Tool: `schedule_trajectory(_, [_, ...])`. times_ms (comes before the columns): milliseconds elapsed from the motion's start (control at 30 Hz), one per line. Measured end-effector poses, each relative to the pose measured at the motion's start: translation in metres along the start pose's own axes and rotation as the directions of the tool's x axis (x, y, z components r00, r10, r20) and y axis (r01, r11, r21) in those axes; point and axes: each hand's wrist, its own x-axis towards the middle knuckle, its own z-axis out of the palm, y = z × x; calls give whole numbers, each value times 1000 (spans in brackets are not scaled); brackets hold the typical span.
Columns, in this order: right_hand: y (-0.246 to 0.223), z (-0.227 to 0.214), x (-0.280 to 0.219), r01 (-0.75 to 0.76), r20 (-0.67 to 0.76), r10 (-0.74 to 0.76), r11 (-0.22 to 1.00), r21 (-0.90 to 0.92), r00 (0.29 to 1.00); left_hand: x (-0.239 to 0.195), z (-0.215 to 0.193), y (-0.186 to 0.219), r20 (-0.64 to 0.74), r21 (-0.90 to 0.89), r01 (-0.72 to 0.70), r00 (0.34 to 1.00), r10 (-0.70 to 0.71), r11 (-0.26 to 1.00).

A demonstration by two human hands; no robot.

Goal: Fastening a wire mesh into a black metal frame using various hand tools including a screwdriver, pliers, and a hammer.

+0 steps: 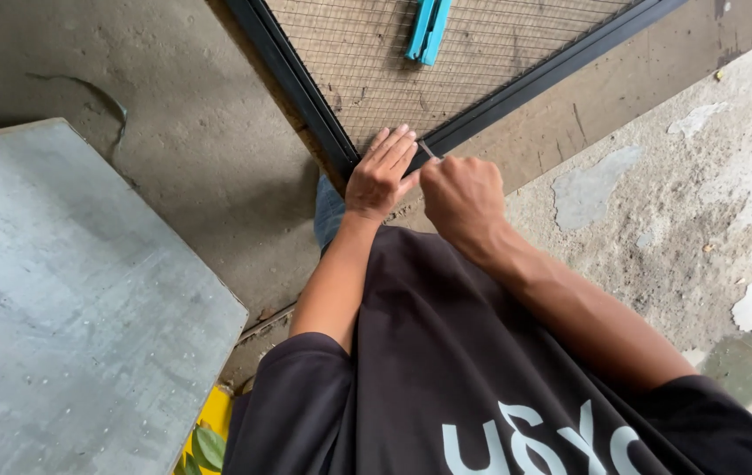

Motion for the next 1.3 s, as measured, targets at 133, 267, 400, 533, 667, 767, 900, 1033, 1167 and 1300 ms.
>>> schedule_trajectory(133, [31,-20,29,8,-50,-13,995,-95,999,-5,0,0,4,-11,-2,1000,2,1000])
schedule_trajectory(267, [80,-29,22,3,28,-7,992,124,1000,-2,0,-2,-15,-29,-6,1000,5,1000])
schedule_trajectory(400, [79,-43,8,34,39,-40,988,151,998,-1,-2,-1,3,20,-8,1000,8,1000])
schedule_trajectory(533, [69,-45,1,43,21,-46,989,142,999,6,-7,4,48,93,-17,999,12,996])
schedule_trajectory(667, [64,-40,0,66,-12,-65,987,149,998,5,-8,3,85,124,-35,996,25,992])
schedule_trajectory(767, [58,-15,5,50,-21,-49,996,75,999,5,-8,2,98,107,-37,995,27,994])
schedule_trajectory(900, [66,-1,30,62,10,-62,998,-3,998,8,-14,4,107,100,-44,994,33,994])
schedule_trajectory(1033, [90,-34,40,-21,57,14,992,122,998,12,-13,5,77,84,-30,997,24,996])
schedule_trajectory(1167, [86,-41,30,10,59,-17,992,126,998,8,-11,4,71,55,2,997,-6,998])
schedule_trajectory(1300, [92,-9,42,129,10,-129,991,-22,992,3,-5,2,60,45,7,998,-10,999])
